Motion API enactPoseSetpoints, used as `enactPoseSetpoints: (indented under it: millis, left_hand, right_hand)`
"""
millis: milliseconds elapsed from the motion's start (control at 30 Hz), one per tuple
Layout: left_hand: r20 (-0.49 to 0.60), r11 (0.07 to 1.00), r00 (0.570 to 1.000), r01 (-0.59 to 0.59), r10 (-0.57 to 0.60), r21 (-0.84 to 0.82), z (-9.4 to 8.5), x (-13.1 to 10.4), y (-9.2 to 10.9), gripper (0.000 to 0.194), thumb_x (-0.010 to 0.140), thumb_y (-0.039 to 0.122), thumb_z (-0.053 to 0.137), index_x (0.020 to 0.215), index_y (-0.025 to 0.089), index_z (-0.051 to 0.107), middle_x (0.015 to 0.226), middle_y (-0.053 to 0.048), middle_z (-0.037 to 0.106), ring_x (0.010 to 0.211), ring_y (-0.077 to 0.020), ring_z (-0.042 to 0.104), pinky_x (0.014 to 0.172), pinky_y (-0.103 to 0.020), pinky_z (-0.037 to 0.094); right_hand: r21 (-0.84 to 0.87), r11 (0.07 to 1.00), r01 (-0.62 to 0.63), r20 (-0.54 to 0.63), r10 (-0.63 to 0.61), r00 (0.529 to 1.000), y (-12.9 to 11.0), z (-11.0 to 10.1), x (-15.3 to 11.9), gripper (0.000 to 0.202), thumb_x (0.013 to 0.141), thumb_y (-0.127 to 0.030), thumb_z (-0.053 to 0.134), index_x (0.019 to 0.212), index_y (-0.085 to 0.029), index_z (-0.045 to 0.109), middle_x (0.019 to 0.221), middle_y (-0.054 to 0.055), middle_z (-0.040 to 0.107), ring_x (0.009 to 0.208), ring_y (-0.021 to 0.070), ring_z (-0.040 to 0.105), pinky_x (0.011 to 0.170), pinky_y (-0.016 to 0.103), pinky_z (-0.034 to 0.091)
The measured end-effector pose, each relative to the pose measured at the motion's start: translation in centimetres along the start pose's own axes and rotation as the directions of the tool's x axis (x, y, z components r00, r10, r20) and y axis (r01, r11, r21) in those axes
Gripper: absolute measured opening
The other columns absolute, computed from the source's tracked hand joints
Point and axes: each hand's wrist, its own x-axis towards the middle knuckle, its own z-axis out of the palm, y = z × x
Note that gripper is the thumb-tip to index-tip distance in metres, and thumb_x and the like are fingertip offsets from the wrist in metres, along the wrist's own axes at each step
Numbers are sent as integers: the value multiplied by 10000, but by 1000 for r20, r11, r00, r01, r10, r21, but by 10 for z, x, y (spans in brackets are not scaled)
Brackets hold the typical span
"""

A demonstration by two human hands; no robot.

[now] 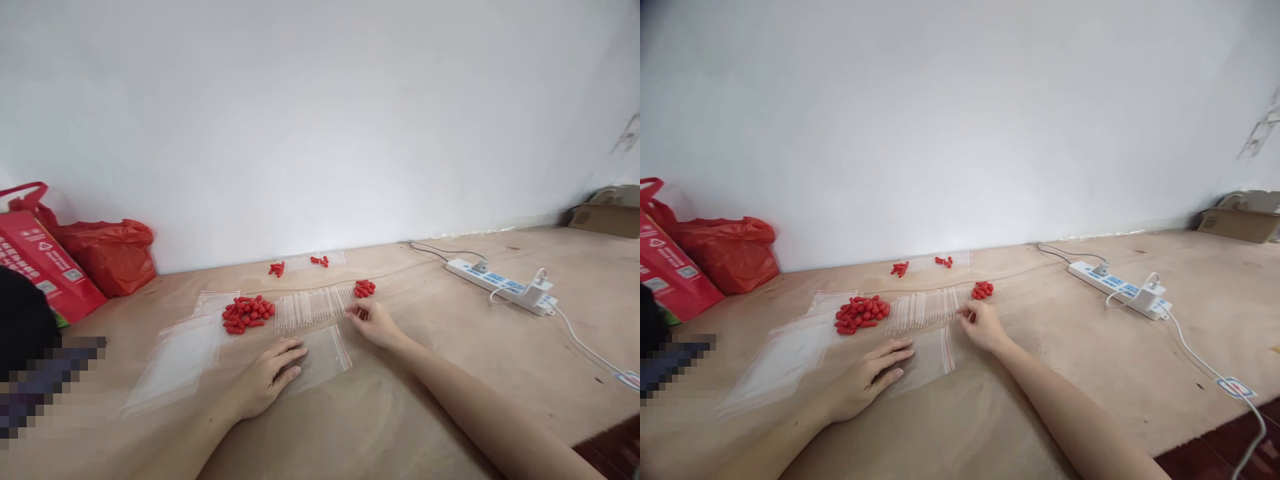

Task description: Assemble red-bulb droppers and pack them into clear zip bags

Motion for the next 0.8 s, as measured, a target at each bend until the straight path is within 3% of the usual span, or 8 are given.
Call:
enactPoseSetpoints:
  millis: [67, 200, 367, 500, 667, 800]
  left_hand:
    - [-35, 1000, 999, -17, 16, -1, 0, 0, 1, 315, 850, 310, 410, 1121, 255, 559, 1244, -36, 491, 1130, -217, 445, 966, -391, 354]
    - [-105, 998, 993, -54, 57, 31, 0, -2, 1, 283, 858, 300, 387, 1016, 243, 614, 1147, -45, 551, 1082, -213, 475, 935, -361, 390]
    - [-104, 990, 988, -105, 115, 93, 0, -5, -2, 273, 859, 296, 388, 997, 247, 618, 1099, -52, 569, 1065, -213, 484, 919, -343, 408]
    - [-103, 988, 987, -117, 127, 101, 0, -6, -5, 257, 849, 307, 414, 1010, 269, 611, 1100, -41, 571, 1072, -218, 481, 922, -333, 409]
    - [-111, 992, 988, -101, 109, 72, 0, -4, -7, 248, 843, 319, 425, 1005, 278, 609, 1100, -30, 571, 1061, -212, 489, 920, -323, 400]
    - [-200, 999, 979, 46, -47, -14, 1, 3, -7, 265, 838, 355, 404, 975, 233, 596, 1064, -43, 580, 1005, -212, 523, 885, -334, 408]
  right_hand:
    - [-129, 986, -105, -57, 98, 994, 0, 2, 22, 197, 725, -135, 482, 887, -150, 593, 778, 38, 638, 707, 133, 581, 680, 245, 445]
    - [-203, 952, -229, -85, 216, 973, -6, 15, 62, 289, 681, -129, 515, 966, -93, 542, 857, 115, 630, 801, 195, 592, 671, 278, 439]
    - [-271, 905, -327, -87, 316, 945, -21, 32, 90, 331, 614, -102, 575, 942, -70, 540, 909, 179, 616, 832, 260, 594, 625, 301, 437]
    - [-294, 893, -342, -124, 319, 940, -19, 19, 94, 254, 652, -126, 552, 906, -121, 563, 921, 144, 621, 850, 243, 590, 652, 298, 429]
    - [-310, 896, -318, -194, 268, 944, 5, -14, 82, 151, 729, -211, 488, 829, -169, 593, 878, 89, 634, 819, 205, 581, 646, 278, 407]
    - [-309, 922, -235, -195, 180, 964, 17, -18, 59, 162, 754, -242, 456, 784, -176, 601, 762, 45, 635, 706, 152, 566, 593, 235, 374]
